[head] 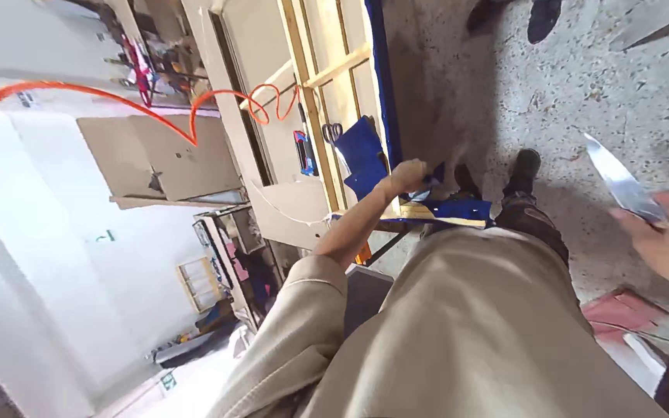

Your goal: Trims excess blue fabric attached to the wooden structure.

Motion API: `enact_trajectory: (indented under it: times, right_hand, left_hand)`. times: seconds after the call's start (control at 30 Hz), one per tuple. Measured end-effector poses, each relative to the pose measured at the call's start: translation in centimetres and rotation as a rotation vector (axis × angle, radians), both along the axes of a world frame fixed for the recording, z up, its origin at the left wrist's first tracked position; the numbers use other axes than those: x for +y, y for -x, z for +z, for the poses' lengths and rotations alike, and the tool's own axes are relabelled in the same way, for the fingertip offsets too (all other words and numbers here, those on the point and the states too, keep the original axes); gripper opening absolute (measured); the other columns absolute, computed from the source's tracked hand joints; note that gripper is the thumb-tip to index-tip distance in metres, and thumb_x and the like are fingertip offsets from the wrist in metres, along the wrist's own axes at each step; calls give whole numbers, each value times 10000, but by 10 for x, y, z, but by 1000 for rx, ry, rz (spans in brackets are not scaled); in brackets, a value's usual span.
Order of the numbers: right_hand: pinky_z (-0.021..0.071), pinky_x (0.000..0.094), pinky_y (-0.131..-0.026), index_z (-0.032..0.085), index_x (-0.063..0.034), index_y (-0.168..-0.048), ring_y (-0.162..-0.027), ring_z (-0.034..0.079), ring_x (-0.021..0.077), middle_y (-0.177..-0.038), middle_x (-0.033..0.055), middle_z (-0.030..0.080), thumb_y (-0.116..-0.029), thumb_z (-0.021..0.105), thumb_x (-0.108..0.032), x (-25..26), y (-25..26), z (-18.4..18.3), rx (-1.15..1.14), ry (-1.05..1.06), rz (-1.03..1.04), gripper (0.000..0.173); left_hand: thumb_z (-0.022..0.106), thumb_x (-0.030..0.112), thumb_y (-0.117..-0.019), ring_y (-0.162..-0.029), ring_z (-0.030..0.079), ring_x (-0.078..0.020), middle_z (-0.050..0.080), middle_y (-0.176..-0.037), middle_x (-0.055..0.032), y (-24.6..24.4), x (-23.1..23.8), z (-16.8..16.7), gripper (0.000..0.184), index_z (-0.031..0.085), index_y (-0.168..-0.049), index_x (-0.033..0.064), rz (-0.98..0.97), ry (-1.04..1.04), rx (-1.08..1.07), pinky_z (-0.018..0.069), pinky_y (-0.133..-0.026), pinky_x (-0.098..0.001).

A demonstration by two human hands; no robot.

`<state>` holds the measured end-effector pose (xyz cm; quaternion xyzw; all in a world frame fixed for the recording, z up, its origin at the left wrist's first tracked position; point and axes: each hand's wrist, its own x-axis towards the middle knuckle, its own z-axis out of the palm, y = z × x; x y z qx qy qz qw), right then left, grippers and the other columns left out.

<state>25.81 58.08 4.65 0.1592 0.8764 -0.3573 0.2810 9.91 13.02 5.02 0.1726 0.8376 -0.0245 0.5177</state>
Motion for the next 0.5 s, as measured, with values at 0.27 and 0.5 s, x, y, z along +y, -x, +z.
enact_trajectory:
  times: [0.27, 0.5]
  right_hand:
    - [407, 275, -502, 553, -220, -1435, -608, 512, 91, -1298, 58, 691, -747, 893, -93, -218, 120, -96, -422, 864, -45, 778]
    - [593, 499, -597, 691, -57, -1139, -692, 675, 303, -983, 178, 693, -700, 888, -18, -299, 124, -97, -270, 642, 334, 483]
  left_hand:
    - [716, 114, -948, -1163, 656, -317, 727, -1115, -155, -40, -52, 42, 165, 742, -1082, 21, 167, -370, 259, 434, -1141, -490]
    - [687, 33, -937, -1219, 621, -269, 706, -1174, -106, -75, -97, 42, 139, 730, -1069, 52, 289, -496, 430, 448, -1131, -453]
